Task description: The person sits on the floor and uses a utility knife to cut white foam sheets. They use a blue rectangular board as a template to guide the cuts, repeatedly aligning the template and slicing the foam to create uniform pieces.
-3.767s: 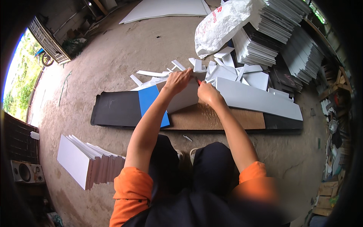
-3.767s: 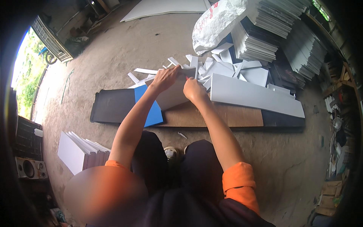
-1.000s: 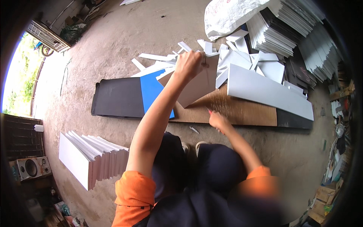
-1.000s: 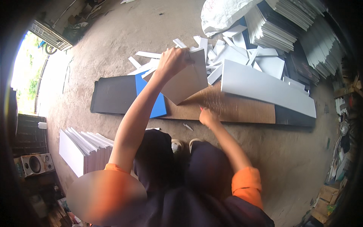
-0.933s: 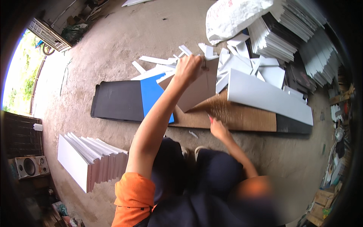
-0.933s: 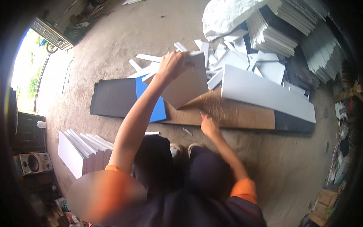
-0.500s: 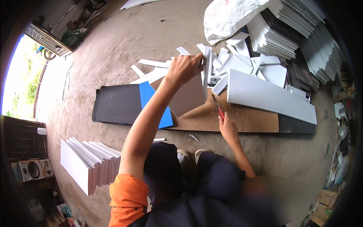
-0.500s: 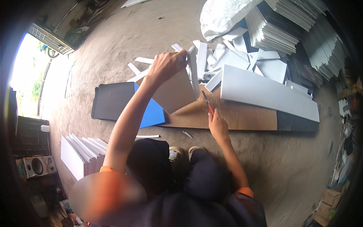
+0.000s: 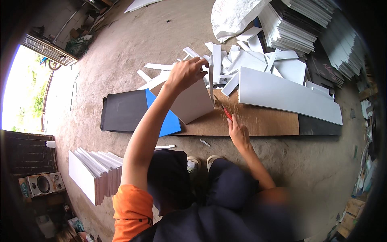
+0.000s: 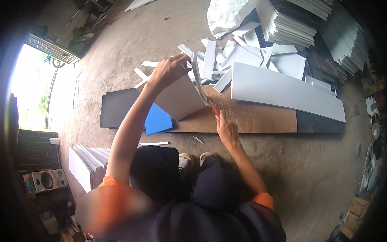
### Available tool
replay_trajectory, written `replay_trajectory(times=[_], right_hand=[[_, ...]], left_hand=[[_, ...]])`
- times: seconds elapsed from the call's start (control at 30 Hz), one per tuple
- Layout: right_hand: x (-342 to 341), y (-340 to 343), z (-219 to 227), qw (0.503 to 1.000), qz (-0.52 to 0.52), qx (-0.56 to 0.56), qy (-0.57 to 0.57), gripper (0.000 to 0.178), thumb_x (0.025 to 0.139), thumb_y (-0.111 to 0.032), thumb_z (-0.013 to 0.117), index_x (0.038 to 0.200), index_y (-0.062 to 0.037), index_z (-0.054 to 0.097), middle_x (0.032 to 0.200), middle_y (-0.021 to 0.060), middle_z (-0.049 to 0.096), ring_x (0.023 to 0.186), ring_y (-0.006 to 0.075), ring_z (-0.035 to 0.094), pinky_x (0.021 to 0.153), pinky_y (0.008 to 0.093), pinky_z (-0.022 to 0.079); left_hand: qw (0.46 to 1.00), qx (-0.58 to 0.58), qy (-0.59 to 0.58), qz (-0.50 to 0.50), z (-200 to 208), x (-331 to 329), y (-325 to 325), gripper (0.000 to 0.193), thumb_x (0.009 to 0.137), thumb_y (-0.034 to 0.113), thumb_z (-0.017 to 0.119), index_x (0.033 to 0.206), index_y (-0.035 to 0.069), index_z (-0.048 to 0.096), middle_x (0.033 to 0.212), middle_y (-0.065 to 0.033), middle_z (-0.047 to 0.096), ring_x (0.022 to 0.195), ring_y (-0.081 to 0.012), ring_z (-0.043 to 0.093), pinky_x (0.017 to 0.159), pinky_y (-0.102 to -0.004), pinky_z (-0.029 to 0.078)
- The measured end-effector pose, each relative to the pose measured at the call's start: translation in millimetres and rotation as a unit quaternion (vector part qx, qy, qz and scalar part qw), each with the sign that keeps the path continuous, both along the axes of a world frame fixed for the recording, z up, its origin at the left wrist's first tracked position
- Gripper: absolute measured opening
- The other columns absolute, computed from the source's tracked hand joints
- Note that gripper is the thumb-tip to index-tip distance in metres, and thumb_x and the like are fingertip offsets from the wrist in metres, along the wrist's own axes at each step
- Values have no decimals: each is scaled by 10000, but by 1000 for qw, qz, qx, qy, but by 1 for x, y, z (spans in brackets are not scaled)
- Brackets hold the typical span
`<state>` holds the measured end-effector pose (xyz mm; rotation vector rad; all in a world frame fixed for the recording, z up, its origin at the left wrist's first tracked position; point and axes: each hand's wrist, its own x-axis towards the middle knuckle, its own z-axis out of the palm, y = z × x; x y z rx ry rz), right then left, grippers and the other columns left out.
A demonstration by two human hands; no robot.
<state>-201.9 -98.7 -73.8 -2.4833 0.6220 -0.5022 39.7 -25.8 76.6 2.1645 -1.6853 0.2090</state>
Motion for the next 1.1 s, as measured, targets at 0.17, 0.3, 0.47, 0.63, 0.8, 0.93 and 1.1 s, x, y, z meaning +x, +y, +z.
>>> replay_trajectory(times=[0.17,0.3,0.47,0.63,0.8,0.93,1.1], right_hand=[[3,-9,-2,999,35,-15,21,234,872,-180,473,1005,13,485,698,188,585,579,330,590,456,385,468],[2,-13,-9,995,52,-43,-69,212,870,-183,475,997,-14,480,676,154,585,547,313,590,440,376,470],[5,-11,-11,998,45,-44,-9,209,870,-188,475,988,-16,463,669,148,581,547,309,591,436,379,471],[20,-4,-6,998,30,-58,-5,192,881,-211,455,950,-32,450,639,148,566,545,313,592,426,378,470],[44,3,3,998,8,-68,-14,189,886,-218,441,930,-34,448,628,159,566,532,323,589,417,384,471],[52,-5,-2,999,26,-32,28,186,889,-219,431,930,-40,458,642,177,574,545,339,586,431,400,472],[63,-10,-1,994,47,-80,64,208,891,-247,417,938,-52,470,637,189,574,569,354,586,456,437,468]], left_hand=[[1000,20,-16,16,-2,0,-3,260,735,242,633,942,104,556,774,-68,576,651,-256,602,537,-358,488],[999,11,-27,19,-5,4,-3,263,742,244,626,948,98,551,771,-74,572,649,-260,600,534,-362,487],[999,43,12,27,4,-10,-6,240,740,180,611,956,87,563,843,-78,609,696,-244,611,614,-355,503],[999,34,0,41,10,-12,8,336,691,191,678,995,123,554,870,-72,613,712,-226,613,628,-351,509],[997,13,-58,58,13,2,18,416,661,244,708,1019,129,531,855,-61,595,721,-209,604,626,-345,513],[993,45,-87,65,7,5,21,417,676,239,694,1045,136,529,808,-52,569,706,-208,598,625,-346,510],[995,30,-87,48,3,6,19,441,677,245,691,1071,142,525,792,-57,551,718,-211,589,619,-339,509]])
